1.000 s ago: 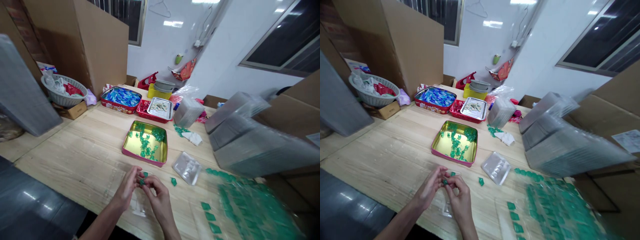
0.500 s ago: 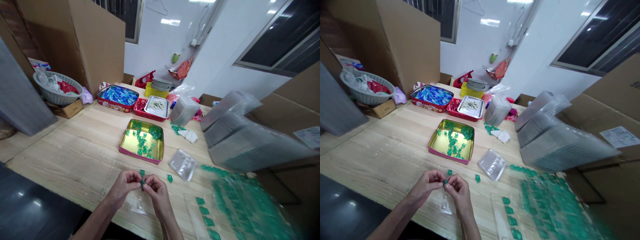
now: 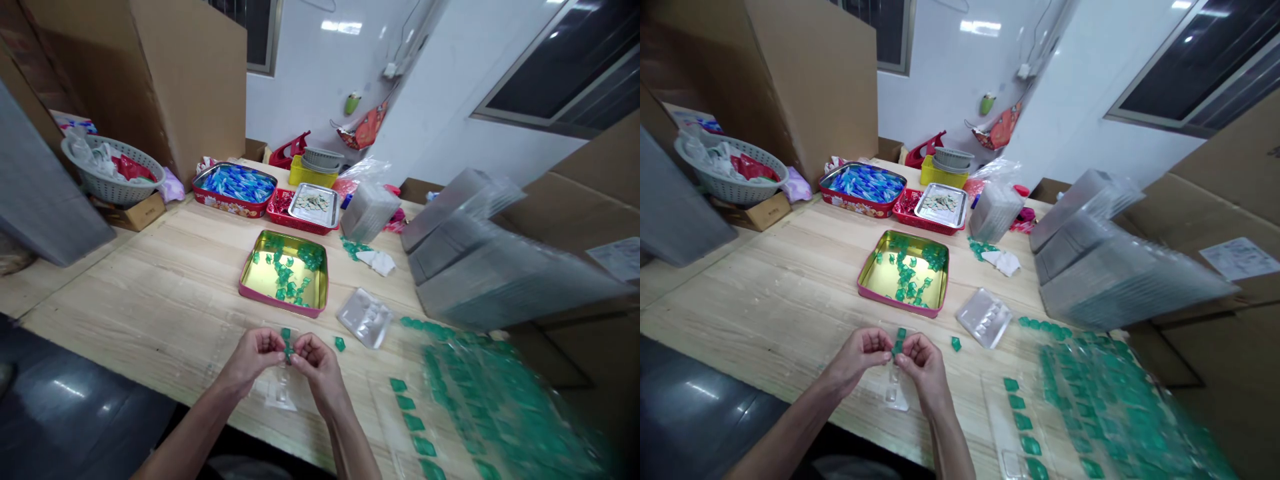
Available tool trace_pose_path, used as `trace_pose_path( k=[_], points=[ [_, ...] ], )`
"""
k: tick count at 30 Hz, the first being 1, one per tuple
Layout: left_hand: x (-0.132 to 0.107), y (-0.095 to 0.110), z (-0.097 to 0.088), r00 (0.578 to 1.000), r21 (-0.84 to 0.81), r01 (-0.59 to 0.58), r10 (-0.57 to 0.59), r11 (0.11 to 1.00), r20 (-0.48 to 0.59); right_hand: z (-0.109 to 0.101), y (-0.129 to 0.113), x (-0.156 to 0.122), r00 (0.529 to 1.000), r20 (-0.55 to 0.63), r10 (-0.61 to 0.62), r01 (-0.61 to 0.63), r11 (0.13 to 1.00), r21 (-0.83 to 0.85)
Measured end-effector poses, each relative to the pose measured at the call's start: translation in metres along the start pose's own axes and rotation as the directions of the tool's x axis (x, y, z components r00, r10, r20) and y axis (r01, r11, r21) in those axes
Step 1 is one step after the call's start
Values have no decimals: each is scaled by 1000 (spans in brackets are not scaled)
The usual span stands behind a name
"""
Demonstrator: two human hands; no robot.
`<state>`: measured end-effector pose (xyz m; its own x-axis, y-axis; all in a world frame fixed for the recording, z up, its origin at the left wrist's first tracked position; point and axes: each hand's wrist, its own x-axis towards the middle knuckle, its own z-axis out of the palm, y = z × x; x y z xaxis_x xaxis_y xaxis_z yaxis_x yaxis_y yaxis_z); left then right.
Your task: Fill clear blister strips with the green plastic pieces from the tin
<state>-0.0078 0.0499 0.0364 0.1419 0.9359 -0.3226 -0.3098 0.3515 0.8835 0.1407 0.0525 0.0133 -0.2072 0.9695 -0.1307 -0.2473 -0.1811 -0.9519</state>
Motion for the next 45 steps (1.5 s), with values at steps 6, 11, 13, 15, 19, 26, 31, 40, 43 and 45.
trace_pose_path(
  k=[6,11,13,15,19,26,31,40,43,45],
  points=[
    [7,-2,1,993,-39,-2,6,999,122,-5,-6,0,1000,-11,14,-14,1000,21],
    [11,0,2,982,-87,-6,22,996,185,-7,-13,-1,981,121,151,-169,973,159],
    [12,-1,2,985,-69,8,4,998,175,-8,-14,-2,970,155,187,-218,951,218],
    [12,-3,2,987,-51,18,-10,999,162,-8,-14,-2,968,170,187,-224,945,238],
    [13,-9,-2,990,8,10,-11,1000,143,-10,-7,-1,977,151,153,-177,970,164],
    [24,-36,-9,998,610,-45,65,791,-10,-18,26,5,998,-28,62,-68,947,-313],
    [25,-47,-4,985,784,-61,163,618,-51,-14,30,5,998,-48,-48,1,715,-699],
    [17,-51,4,976,954,-139,198,267,87,-15,22,0,978,35,-207,143,534,-833],
    [17,-54,1,980,972,-113,186,204,75,-44,17,2,935,-117,-335,79,519,-851],
    [18,-54,0,976,966,-119,207,231,70,-68,14,5,884,-210,-418,11,468,-884]
  ],
)
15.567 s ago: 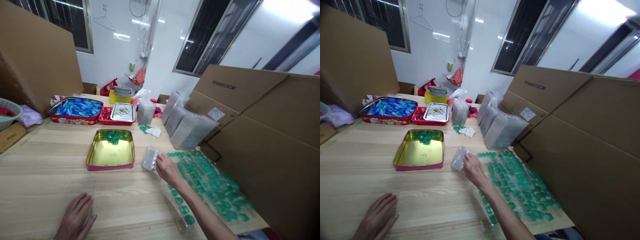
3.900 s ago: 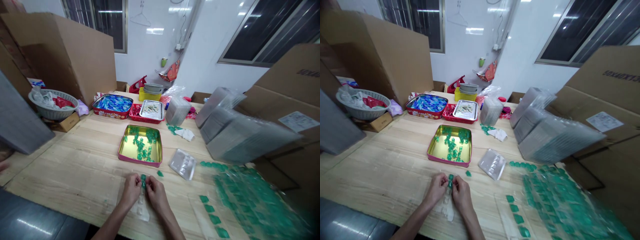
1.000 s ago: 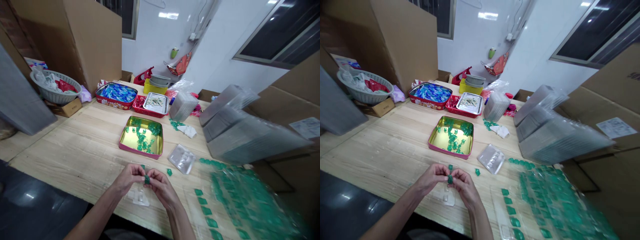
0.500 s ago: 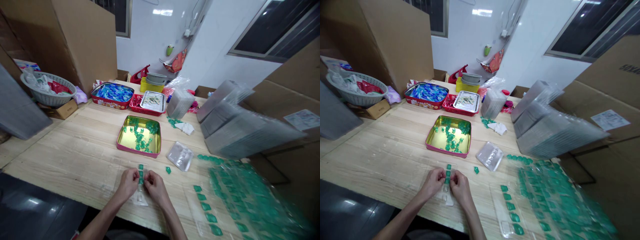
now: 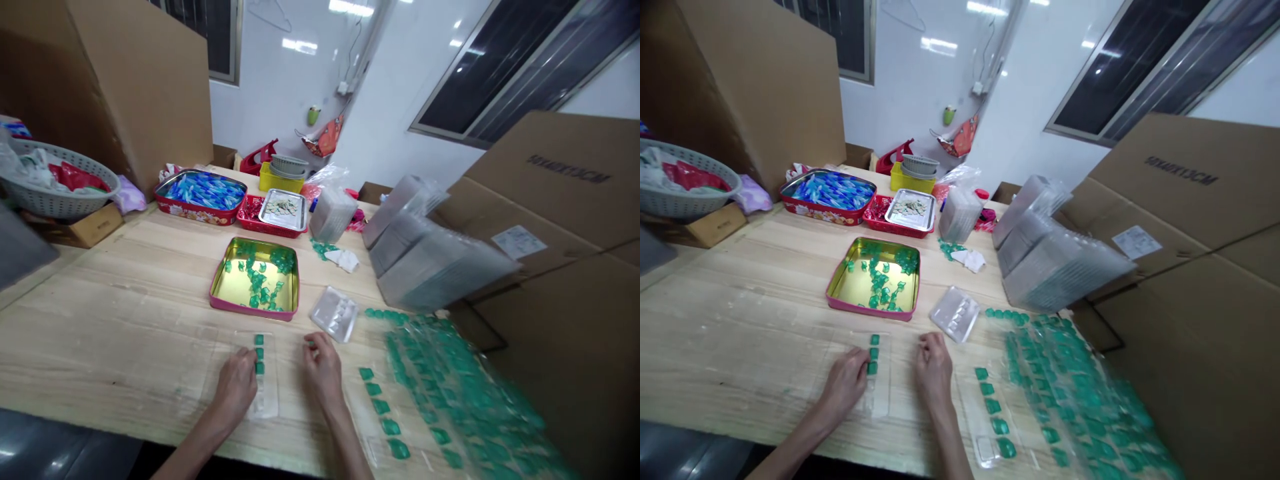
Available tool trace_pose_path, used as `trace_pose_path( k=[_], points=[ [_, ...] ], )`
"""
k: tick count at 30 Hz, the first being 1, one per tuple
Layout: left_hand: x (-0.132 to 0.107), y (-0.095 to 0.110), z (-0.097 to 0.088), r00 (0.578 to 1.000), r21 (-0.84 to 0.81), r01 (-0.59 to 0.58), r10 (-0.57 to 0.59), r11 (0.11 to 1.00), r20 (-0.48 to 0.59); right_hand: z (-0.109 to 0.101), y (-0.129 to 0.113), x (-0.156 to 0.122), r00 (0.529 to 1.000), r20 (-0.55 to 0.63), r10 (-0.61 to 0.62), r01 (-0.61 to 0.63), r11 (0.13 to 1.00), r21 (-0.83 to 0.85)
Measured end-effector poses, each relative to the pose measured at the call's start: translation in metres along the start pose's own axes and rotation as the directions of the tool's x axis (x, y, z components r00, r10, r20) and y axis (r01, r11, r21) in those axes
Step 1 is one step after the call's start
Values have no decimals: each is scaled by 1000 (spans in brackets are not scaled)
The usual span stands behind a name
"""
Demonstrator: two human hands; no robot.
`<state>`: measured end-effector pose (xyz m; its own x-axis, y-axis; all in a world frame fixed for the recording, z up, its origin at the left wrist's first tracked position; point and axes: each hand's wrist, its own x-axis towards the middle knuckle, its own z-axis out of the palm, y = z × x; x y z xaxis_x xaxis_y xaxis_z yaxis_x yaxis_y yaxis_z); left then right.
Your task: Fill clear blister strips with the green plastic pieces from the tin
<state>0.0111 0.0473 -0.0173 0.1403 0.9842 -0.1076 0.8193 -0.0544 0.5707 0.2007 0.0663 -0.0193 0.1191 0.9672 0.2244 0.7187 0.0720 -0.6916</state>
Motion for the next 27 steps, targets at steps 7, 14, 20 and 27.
trace_pose_path(
  k=[7,14,20,27],
  points=[
    [7,-3,-8,996,-123,-51,41,991,-77,-13,28,14,994,92,50,-56,997,58],
    [10,-13,-16,986,-192,-135,113,972,-121,3,-10,-4,915,387,112,-361,652,667],
    [3,-1,-24,996,-570,-64,17,819,-87,19,-30,-18,913,402,76,-353,642,681],
    [-4,10,-34,961,-906,264,-165,331,220,20,-47,-21,947,286,-146,-28,850,526]
  ],
)
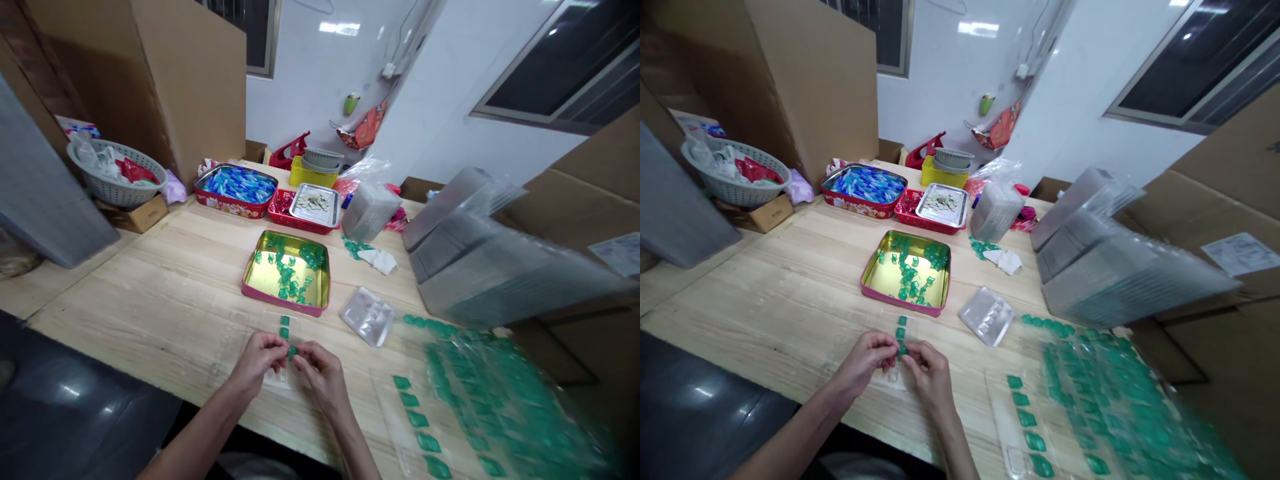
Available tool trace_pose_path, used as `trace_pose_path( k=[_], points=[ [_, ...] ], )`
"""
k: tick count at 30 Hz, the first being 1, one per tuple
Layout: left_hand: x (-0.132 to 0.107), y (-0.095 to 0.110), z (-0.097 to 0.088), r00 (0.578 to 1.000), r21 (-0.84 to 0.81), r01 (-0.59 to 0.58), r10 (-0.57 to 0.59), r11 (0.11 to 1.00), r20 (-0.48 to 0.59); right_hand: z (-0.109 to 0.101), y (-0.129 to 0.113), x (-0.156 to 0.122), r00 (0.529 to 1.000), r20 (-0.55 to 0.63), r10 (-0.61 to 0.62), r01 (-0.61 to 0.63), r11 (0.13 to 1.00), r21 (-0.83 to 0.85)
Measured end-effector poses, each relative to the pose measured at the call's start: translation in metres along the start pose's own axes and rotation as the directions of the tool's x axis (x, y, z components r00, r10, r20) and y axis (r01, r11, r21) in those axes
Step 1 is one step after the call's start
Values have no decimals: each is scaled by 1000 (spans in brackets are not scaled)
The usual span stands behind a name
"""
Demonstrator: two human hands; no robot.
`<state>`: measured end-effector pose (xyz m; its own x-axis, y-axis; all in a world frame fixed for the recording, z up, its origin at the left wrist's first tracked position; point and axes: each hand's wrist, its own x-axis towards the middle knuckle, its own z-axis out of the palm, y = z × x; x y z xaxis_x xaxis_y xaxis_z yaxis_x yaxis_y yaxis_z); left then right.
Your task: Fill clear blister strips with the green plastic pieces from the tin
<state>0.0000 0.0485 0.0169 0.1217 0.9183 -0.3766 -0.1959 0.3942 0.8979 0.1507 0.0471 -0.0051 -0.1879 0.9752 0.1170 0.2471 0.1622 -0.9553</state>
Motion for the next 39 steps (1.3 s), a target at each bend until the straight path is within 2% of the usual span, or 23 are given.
trace_pose_path(
  k=[2,4,8,12,15,19,25,28,34,39],
  points=[
    [2,1,-3,1000,27,3,-3,1000,4,0,-4,3,997,37,-69,73,993,-98],
    [5,0,-5,1000,119,7,-5,993,-18,0,-7,6,989,84,-123,136,976,-170],
    [9,-11,-8,998,300,-14,32,954,-54,0,-10,8,966,226,-125,195,926,-322],
    [6,-20,-10,986,542,-105,160,834,-54,1,-12,7,939,335,-81,226,879,-420],
    [6,-24,-13,976,631,-136,214,763,-49,2,-13,8,930,357,-87,249,863,-439],
    [10,-30,-18,972,673,-155,232,724,-26,2,-12,9,915,387,-117,295,848,-440],
    [12,-34,-22,970,671,-166,244,722,-23,6,-5,7,927,347,-144,302,834,-461],
    [12,-34,-21,969,669,-166,244,725,-23,9,-4,5,912,384,-141,311,849,-426],
    [13,-36,-20,968,671,-168,249,723,-26,9,-4,4,939,331,-96,226,897,-381],
    [9,-31,-17,962,677,-188,273,712,-21,8,0,-1,946,313,-84,210,893,-398]
  ],
)
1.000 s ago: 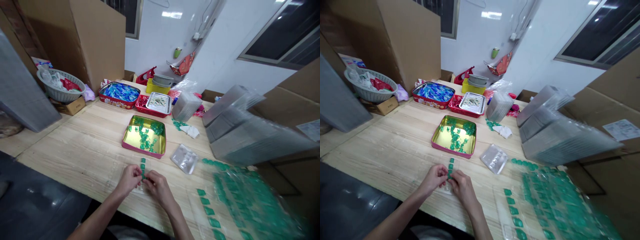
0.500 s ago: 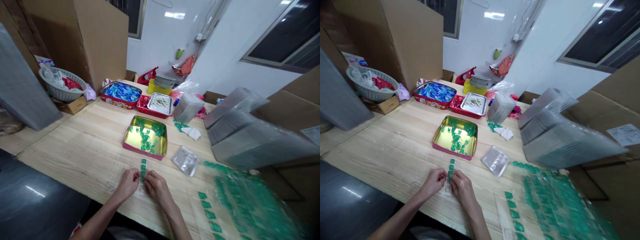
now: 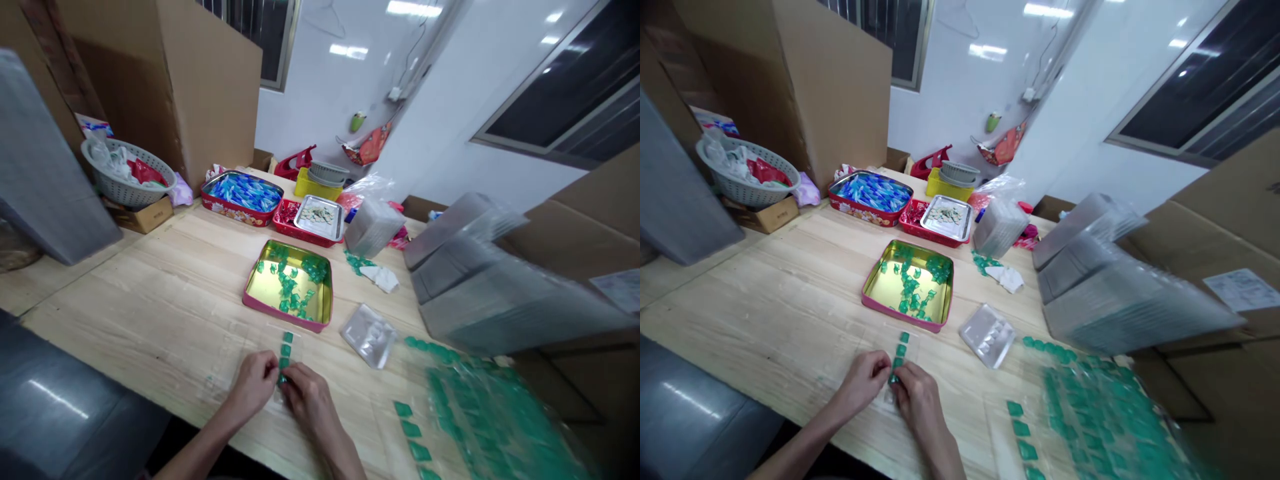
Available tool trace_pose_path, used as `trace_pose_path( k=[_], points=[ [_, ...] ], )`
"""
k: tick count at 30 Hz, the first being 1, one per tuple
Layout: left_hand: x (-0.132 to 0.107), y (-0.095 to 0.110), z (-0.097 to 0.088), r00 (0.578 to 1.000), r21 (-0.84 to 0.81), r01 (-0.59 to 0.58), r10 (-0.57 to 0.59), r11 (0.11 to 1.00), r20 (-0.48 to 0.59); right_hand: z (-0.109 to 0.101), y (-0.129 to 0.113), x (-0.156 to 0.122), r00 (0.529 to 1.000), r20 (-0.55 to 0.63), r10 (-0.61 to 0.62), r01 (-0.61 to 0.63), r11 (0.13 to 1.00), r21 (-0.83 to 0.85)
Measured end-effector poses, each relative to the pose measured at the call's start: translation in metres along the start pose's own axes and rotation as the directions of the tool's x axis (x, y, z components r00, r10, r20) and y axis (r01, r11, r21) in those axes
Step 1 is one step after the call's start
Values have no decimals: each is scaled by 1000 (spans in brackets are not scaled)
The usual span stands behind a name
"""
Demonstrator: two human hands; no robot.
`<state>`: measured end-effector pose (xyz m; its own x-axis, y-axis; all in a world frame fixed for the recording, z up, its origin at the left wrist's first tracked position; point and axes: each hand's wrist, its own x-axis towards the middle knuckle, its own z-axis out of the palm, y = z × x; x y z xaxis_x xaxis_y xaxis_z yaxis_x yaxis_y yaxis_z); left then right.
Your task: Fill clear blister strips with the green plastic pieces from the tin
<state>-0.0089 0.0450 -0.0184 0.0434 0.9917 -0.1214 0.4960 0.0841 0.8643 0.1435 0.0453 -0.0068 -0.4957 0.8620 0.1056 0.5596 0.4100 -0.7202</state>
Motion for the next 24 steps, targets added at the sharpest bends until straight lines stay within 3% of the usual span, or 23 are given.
trace_pose_path(
  k=[3,6,9,11,14,18,21,24],
  points=[
    [-1,5,0,1000,11,19,-20,1000,9,-12,1,6,1000,11,0,0,1000,23],
    [-3,7,3,998,49,62,-62,997,6,-39,1,26,996,-88,-28,29,999,13],
    [-4,5,7,998,96,65,-62,993,-29,-66,7,59,985,-169,-43,22,992,-124],
    [-3,3,9,998,103,62,-58,993,-38,-76,16,85,994,-105,40,-67,962,-266],
    [-1,1,9,996,99,80,-75,992,-48,-78,33,120,975,50,217,-176,890,-421],
    [3,-2,6,994,114,90,-82,989,-75,-69,53,144,952,182,244,-151,897,-415],
    [6,-3,5,996,102,68,-61,992,-72,-68,56,146,957,185,224,-142,916,-374],
    [9,2,6,997,49,40,-36,998,-72,-74,51,141,975,98,201,-162,937,-309]
  ],
)
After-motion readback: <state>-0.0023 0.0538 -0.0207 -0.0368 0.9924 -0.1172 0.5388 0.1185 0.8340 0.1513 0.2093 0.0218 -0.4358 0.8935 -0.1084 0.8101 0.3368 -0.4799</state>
